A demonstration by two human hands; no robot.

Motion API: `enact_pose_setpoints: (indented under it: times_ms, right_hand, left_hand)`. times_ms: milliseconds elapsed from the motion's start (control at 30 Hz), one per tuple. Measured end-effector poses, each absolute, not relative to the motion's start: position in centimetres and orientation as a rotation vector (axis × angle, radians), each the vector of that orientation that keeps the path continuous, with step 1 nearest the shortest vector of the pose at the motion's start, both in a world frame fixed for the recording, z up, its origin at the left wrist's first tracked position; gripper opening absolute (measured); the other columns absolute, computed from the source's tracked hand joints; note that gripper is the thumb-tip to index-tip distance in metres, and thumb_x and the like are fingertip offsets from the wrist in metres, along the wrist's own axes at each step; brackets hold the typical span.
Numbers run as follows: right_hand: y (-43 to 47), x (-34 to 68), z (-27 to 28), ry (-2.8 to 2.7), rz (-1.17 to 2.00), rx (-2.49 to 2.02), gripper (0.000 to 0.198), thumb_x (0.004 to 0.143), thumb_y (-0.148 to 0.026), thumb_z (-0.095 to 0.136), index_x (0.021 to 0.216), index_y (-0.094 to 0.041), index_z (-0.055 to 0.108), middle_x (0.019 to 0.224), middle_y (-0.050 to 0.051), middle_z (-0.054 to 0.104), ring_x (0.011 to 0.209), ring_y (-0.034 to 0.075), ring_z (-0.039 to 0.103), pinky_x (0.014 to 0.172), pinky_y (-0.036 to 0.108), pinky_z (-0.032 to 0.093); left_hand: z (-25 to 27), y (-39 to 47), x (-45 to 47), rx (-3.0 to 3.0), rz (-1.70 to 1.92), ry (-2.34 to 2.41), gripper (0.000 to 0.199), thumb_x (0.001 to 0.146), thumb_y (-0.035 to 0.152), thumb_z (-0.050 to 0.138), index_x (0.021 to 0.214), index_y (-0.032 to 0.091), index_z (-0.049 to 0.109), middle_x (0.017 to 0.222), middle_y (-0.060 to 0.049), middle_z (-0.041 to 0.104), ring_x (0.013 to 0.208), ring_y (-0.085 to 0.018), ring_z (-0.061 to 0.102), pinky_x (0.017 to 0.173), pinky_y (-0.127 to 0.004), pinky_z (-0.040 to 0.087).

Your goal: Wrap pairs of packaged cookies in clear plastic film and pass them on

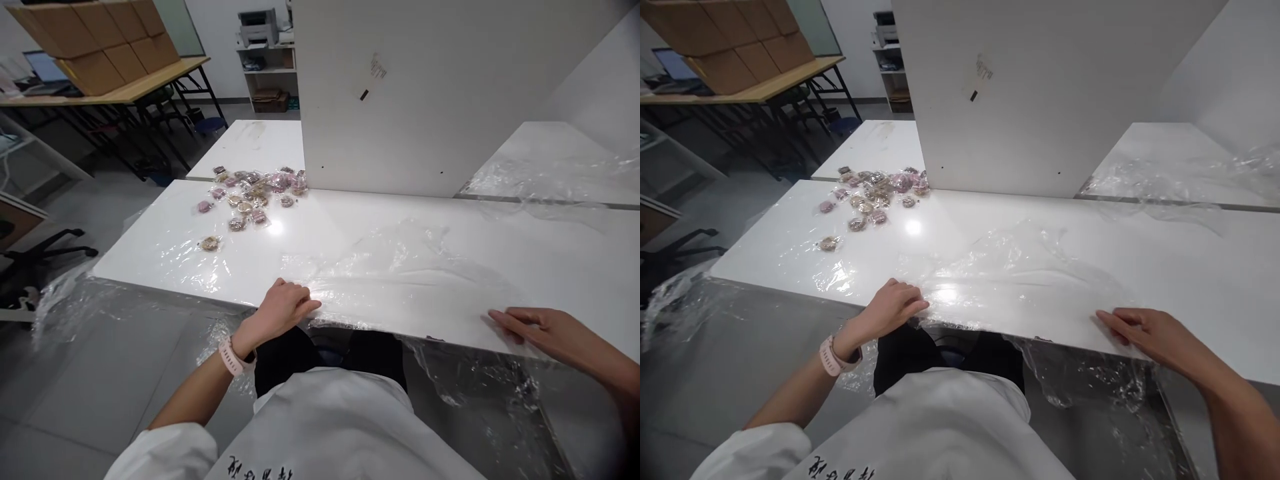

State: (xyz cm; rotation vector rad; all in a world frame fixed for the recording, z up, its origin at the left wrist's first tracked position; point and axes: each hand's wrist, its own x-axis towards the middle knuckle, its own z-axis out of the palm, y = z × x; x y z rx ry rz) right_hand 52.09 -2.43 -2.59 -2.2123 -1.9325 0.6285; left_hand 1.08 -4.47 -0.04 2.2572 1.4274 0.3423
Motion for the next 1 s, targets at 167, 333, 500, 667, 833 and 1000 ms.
enact_pose_setpoints:
  times_ms: [167,333,500,667,833,1000]
  right_hand:
    - [-1.3,46.5,0.1,-1.990,0.293,-2.042,0.046,0.084,-0.073,0.047,0.108,-0.041,0.069,0.108,0.005,0.075,0.083,0.031,0.072,0.067,0.046,0.056]
    - [4.3,36.0,-1.9,-2.342,0.372,-1.680,0.062,0.099,-0.061,0.025,0.145,-0.029,0.053,0.157,0.009,0.046,0.146,0.036,0.039,0.116,0.059,0.033]
    - [11.1,34.4,-6.6,-2.367,0.240,-1.835,0.070,0.101,-0.062,0.019,0.156,-0.024,0.039,0.167,0.013,0.024,0.153,0.038,0.020,0.119,0.065,0.019]
    - [13.2,35.0,-7.8,-2.317,0.152,-1.861,0.069,0.101,-0.062,0.019,0.156,-0.027,0.040,0.166,0.011,0.028,0.154,0.033,0.021,0.120,0.063,0.019]
    - [12.6,34.7,-7.7,-2.286,0.133,-1.853,0.068,0.101,-0.061,0.017,0.154,-0.027,0.043,0.165,0.010,0.031,0.153,0.031,0.023,0.121,0.060,0.020]
    - [12.7,34.9,-8.0,-2.265,0.104,-1.815,0.063,0.101,-0.059,0.022,0.150,-0.029,0.047,0.163,0.008,0.035,0.151,0.032,0.027,0.120,0.061,0.024]
  left_hand:
    - [1.3,-2.4,1.4,2.172,0.549,1.580,0.045,0.102,0.044,0.044,0.064,0.022,0.053,0.059,0.000,0.053,0.056,-0.015,0.045,0.077,-0.037,0.042]
    - [1.9,1.5,1.9,2.201,0.776,1.693,0.025,0.096,0.041,0.057,0.115,0.028,0.066,0.135,-0.009,0.061,0.132,-0.032,0.048,0.109,-0.052,0.037]
    - [-0.6,4.6,-5.9,1.678,0.835,2.370,0.078,0.082,0.051,0.073,0.150,0.035,0.039,0.169,-0.009,0.010,0.153,-0.045,-0.014,0.115,-0.076,0.008]
    - [-2.8,6.2,-13.6,1.269,0.741,2.513,0.100,0.073,0.063,0.075,0.155,0.030,0.028,0.170,-0.015,0.001,0.152,-0.049,-0.016,0.110,-0.080,-0.004]
    - [-3.2,8.5,-13.5,1.541,0.721,2.332,0.055,0.076,0.052,0.075,0.124,0.029,0.062,0.152,-0.015,0.045,0.148,-0.046,0.020,0.113,-0.075,0.008]
    - [-3.6,9.0,-12.9,1.684,0.942,2.267,0.029,0.073,0.036,0.079,0.095,0.025,0.065,0.103,-0.011,0.065,0.116,-0.035,0.050,0.100,-0.057,0.037]
